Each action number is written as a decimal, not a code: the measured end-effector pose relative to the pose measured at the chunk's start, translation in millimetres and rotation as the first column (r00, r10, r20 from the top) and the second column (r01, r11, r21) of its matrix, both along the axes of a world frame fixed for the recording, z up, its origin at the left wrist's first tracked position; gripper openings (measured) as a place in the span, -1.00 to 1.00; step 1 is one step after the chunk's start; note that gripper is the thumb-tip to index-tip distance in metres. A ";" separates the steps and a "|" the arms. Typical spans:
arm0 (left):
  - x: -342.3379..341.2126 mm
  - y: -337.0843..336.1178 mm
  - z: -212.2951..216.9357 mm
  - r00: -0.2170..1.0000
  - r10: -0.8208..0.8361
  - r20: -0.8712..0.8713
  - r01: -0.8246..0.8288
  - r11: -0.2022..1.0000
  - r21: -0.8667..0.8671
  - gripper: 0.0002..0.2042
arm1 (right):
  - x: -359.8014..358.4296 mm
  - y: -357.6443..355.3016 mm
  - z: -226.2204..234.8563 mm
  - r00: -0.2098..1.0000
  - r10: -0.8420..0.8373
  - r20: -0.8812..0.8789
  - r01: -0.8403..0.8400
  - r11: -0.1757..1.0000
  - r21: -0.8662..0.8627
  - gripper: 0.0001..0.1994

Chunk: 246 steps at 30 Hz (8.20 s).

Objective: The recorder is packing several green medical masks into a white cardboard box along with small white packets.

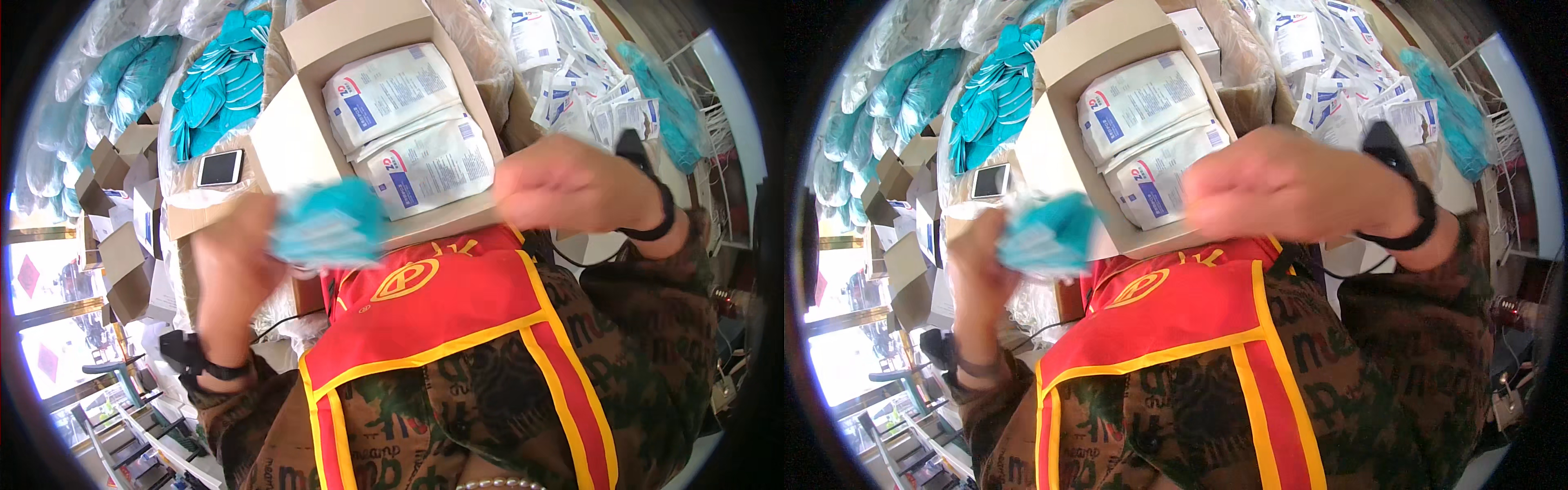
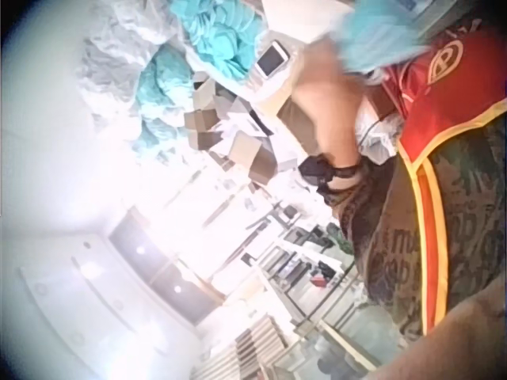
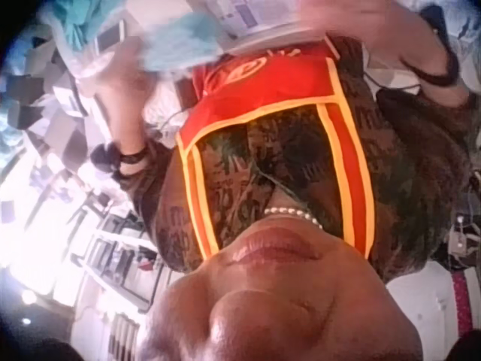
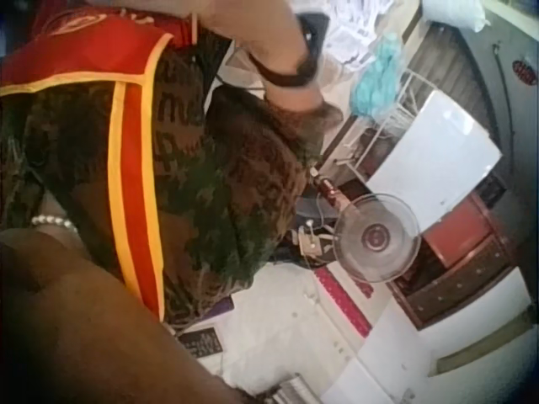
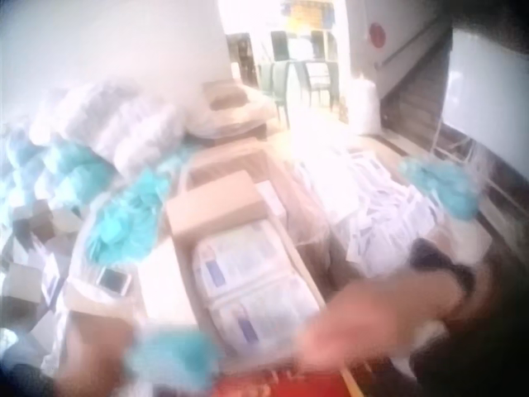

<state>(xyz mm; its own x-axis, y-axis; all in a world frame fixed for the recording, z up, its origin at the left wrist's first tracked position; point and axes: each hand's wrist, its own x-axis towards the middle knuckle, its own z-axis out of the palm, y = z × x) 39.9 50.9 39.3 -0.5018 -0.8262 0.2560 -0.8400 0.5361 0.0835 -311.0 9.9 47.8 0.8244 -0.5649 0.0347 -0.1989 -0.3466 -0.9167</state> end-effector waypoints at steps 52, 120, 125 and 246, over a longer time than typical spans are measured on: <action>-35.7 -70.4 -33.6 -0.555 0.398 -0.731 0.701 0.696 -0.154 -0.72 | 91.0 -14.2 -84.0 0.864 -0.238 0.444 -0.236 0.588 0.774 -0.78; 106.8 -63.8 -31.1 -0.152 0.439 -0.886 -0.153 0.875 0.460 -0.73 | -56.1 7.6 -30.2 0.817 -0.528 0.234 0.271 0.708 0.652 -0.74; 29.2 -48.1 -29.5 -0.387 0.368 -0.845 0.416 0.888 0.197 -0.70 | 6.2 -25.6 -62.3 0.795 -0.389 0.464 -0.008 0.759 0.651 -0.69; 188.8 7.6 -47.5 0.768 0.556 -0.317 -0.591 0.807 -0.015 -0.71 | -89.2 37.9 19.3 0.914 -0.351 -0.205 0.403 0.718 0.568 -0.74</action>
<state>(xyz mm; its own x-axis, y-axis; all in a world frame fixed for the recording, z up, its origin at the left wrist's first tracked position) 228.7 58.5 -8.2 0.1660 -0.8947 0.4147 -0.9411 -0.0181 0.3377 -400.1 47.8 67.1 0.5239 -0.7154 -0.4623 -0.2741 0.3723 -0.8867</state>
